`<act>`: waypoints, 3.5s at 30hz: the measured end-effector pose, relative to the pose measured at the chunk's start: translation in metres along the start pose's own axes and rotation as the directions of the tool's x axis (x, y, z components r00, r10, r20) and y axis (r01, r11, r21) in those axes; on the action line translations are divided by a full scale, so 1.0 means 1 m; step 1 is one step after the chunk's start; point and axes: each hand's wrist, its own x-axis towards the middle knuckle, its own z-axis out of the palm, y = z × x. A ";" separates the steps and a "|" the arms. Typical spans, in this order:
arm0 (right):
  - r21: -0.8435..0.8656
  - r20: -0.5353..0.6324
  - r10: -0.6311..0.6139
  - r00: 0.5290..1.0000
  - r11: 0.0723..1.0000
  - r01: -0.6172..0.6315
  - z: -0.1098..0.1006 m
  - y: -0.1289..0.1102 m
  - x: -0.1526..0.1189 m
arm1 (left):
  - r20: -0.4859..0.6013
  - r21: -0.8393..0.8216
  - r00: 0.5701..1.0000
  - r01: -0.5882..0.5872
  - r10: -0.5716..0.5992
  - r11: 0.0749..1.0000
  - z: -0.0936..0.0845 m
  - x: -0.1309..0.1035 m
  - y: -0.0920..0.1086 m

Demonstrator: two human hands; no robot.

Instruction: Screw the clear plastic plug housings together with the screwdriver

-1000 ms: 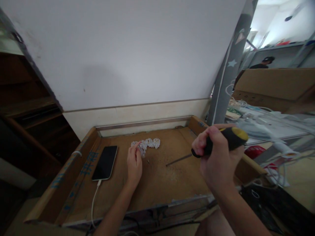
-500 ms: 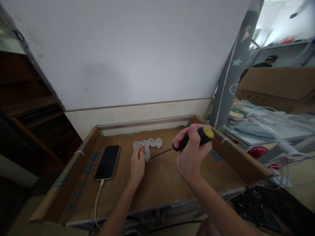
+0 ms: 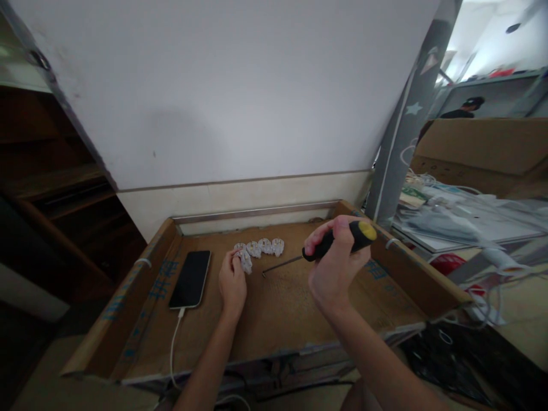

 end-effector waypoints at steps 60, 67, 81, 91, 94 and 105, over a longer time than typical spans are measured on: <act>0.029 -0.118 -0.115 0.986 0.992 0.120 -0.012 -0.061 0.020 | 0.464 0.145 0.790 -0.515 0.401 0.845 0.011 -0.024 0.016; 0.029 -0.204 -0.090 0.975 0.995 0.098 -0.001 -0.061 0.026 | 0.577 0.190 0.776 -0.431 0.254 0.882 0.011 -0.025 0.014; -0.013 -0.233 -0.072 0.970 0.997 0.071 0.010 -0.059 0.014 | 0.582 0.259 0.788 -0.413 0.200 0.873 0.011 -0.026 0.013; -0.009 -0.208 -0.097 0.973 0.995 0.097 0.021 -0.060 0.010 | 0.580 0.276 0.790 -0.422 0.201 0.863 0.011 -0.027 0.012; -0.008 -0.191 -0.129 0.973 0.992 0.129 0.026 -0.063 0.007 | 0.581 0.280 0.788 -0.429 0.204 0.859 0.011 -0.027 0.013; -0.057 -0.068 -0.132 0.989 0.990 0.129 0.030 -0.051 0.002 | 0.600 0.281 0.776 -0.431 0.194 0.858 0.009 -0.027 0.014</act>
